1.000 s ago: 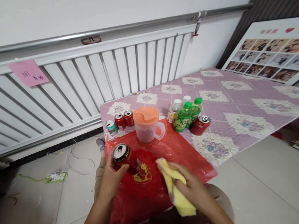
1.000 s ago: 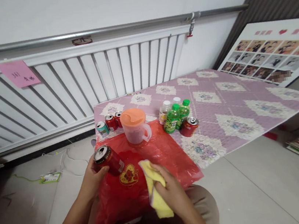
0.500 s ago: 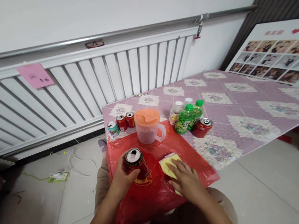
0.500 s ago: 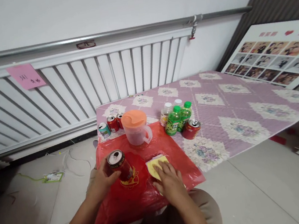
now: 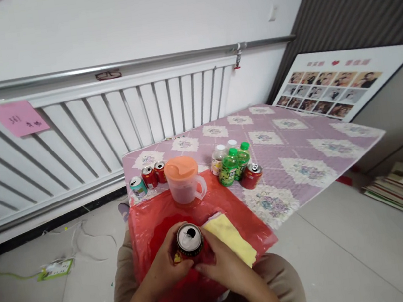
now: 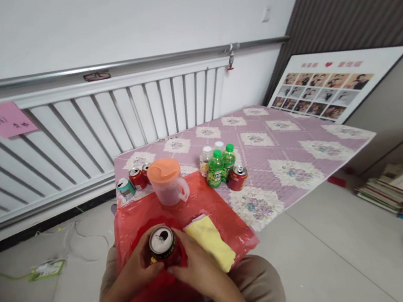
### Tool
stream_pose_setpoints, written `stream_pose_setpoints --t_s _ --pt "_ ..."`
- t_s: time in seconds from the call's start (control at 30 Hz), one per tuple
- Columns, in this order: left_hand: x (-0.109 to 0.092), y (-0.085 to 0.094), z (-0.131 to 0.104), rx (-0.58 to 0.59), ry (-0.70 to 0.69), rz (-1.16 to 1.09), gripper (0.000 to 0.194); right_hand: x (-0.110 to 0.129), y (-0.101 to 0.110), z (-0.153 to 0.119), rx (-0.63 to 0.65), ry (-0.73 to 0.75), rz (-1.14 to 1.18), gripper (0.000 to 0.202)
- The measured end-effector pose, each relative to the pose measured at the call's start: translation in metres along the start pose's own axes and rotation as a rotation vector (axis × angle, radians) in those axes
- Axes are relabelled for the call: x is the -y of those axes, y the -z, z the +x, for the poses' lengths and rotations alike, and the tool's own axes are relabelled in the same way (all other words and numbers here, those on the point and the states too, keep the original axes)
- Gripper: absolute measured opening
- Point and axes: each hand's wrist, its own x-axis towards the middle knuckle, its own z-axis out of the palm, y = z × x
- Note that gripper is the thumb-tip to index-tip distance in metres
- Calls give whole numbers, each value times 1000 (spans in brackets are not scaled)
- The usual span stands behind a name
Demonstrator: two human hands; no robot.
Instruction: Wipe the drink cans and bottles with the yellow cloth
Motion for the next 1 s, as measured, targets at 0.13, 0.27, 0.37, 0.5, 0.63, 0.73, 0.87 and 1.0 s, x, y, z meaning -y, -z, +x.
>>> stream_pose_setpoints --t_s 0.13,0.27,0.37,0.5,0.63,0.73,0.87,1.0 --pt "2 -3 3 48 -4 -27 76 0 2 -3 -40 -47 92 84" --pt "0 -13 12 33 12 -98 79 3 2 -2 -99 -57 237 80" --pt "0 -21 20 -5 21 -137 78 3 3 0 -200 -93 255 70" --pt "1 -31 28 -63 58 -53 75 -2 7 6 -383 -94 89 63" --pt "2 -41 33 -140 120 2 75 -11 7 12 -440 -49 -78 64" --pt "4 -48 38 -170 133 -35 74 -17 2 14 -529 -39 -200 64" --pt "3 -52 43 -184 92 -111 70 -18 0 13 -590 -7 -249 60" --pt "-3 -48 45 -132 67 -190 73 -14 9 6 -513 -53 -93 65"
